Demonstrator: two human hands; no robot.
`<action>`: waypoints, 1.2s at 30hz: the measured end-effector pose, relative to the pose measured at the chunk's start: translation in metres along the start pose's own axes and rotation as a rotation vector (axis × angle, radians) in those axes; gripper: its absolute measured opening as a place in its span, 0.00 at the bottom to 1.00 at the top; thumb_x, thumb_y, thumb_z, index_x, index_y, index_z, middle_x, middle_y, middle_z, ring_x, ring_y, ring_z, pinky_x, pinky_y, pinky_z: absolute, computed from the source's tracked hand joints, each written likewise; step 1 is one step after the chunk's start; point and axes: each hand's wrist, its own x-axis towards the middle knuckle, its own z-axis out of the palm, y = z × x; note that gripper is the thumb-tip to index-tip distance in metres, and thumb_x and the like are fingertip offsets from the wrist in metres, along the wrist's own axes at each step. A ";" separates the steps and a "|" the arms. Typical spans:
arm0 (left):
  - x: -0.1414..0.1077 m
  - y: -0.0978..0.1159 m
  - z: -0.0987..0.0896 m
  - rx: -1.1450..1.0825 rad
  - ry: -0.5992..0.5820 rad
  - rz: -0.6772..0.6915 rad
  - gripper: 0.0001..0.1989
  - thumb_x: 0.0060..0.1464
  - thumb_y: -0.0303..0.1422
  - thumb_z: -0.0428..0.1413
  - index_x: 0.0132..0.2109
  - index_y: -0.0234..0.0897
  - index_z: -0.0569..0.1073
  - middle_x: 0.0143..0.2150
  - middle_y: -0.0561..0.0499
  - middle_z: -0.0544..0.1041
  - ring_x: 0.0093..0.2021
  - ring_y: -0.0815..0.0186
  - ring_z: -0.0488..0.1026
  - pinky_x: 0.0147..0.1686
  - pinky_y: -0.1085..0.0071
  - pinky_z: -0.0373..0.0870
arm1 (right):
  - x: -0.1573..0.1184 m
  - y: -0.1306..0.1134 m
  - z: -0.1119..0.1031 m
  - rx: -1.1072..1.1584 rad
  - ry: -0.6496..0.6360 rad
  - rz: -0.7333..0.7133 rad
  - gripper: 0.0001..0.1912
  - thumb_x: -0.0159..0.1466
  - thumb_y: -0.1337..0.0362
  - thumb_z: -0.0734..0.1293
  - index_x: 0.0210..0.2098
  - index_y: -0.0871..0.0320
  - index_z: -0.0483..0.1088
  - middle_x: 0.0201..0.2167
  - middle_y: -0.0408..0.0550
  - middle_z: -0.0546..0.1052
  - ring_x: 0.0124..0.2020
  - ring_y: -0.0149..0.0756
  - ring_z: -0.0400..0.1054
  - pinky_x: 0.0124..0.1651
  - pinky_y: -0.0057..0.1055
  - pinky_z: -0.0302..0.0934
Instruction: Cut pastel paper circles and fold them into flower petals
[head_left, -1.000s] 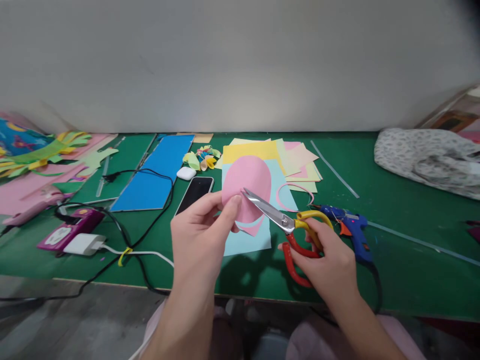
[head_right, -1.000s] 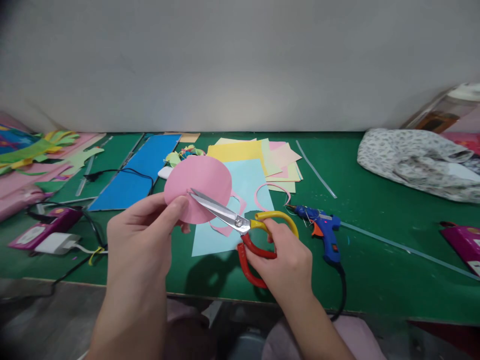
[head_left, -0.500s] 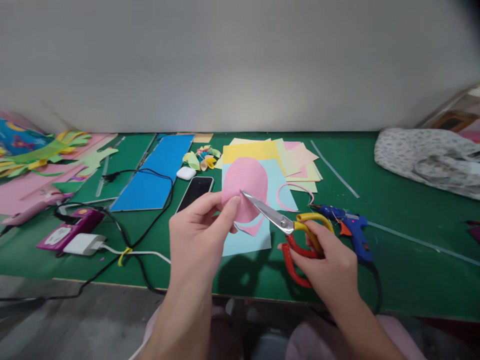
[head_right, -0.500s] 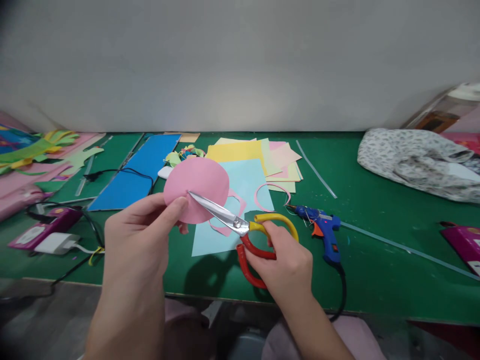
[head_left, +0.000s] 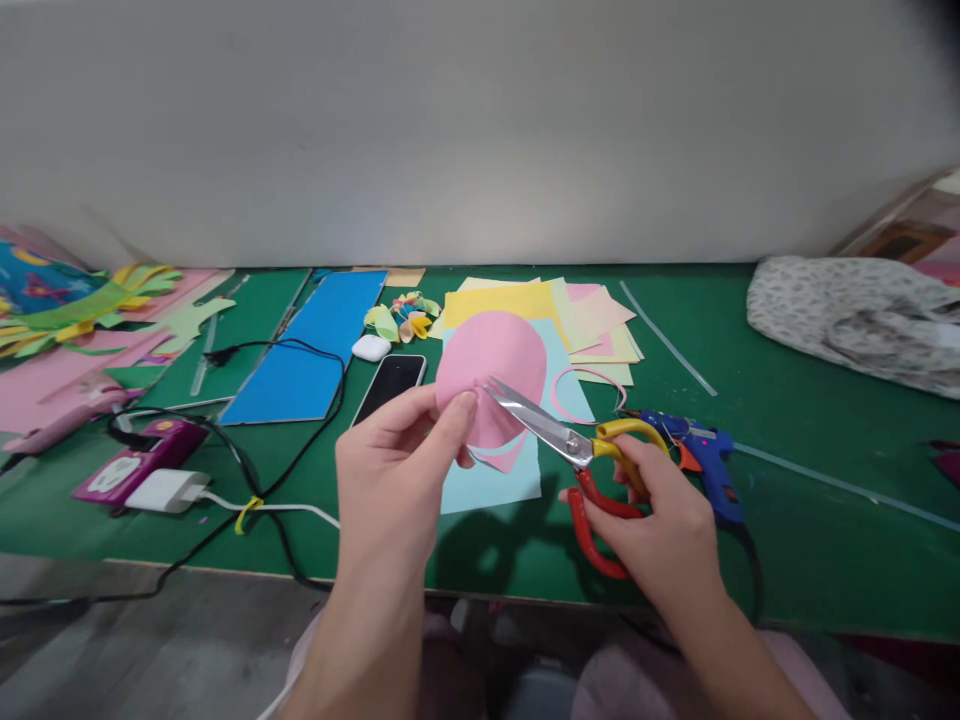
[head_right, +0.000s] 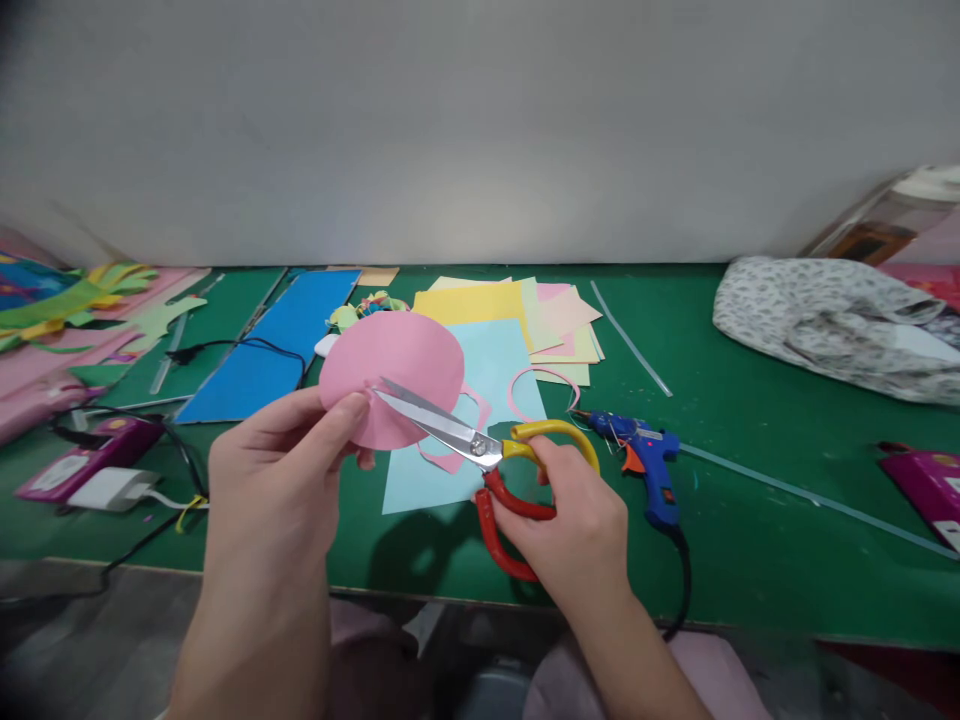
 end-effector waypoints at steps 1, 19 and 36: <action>-0.001 0.000 0.001 -0.002 0.002 0.004 0.02 0.42 0.31 0.64 0.27 0.39 0.80 0.20 0.55 0.74 0.18 0.74 0.66 0.16 0.77 0.62 | 0.000 0.000 0.000 -0.004 0.007 -0.004 0.20 0.57 0.53 0.70 0.43 0.60 0.69 0.24 0.42 0.69 0.22 0.34 0.68 0.24 0.28 0.65; -0.004 0.003 0.002 0.052 0.016 0.057 0.00 0.42 0.30 0.63 0.27 0.40 0.79 0.21 0.56 0.74 0.17 0.75 0.65 0.16 0.77 0.63 | -0.003 0.001 0.001 0.054 -0.023 0.005 0.18 0.54 0.55 0.72 0.41 0.58 0.72 0.23 0.42 0.76 0.19 0.31 0.69 0.24 0.25 0.67; -0.004 0.003 0.004 0.074 0.036 0.076 0.01 0.43 0.30 0.62 0.26 0.40 0.79 0.21 0.56 0.74 0.17 0.75 0.64 0.15 0.76 0.63 | -0.001 0.003 0.002 0.024 -0.024 0.009 0.21 0.56 0.52 0.70 0.43 0.58 0.69 0.23 0.42 0.71 0.22 0.33 0.69 0.25 0.28 0.66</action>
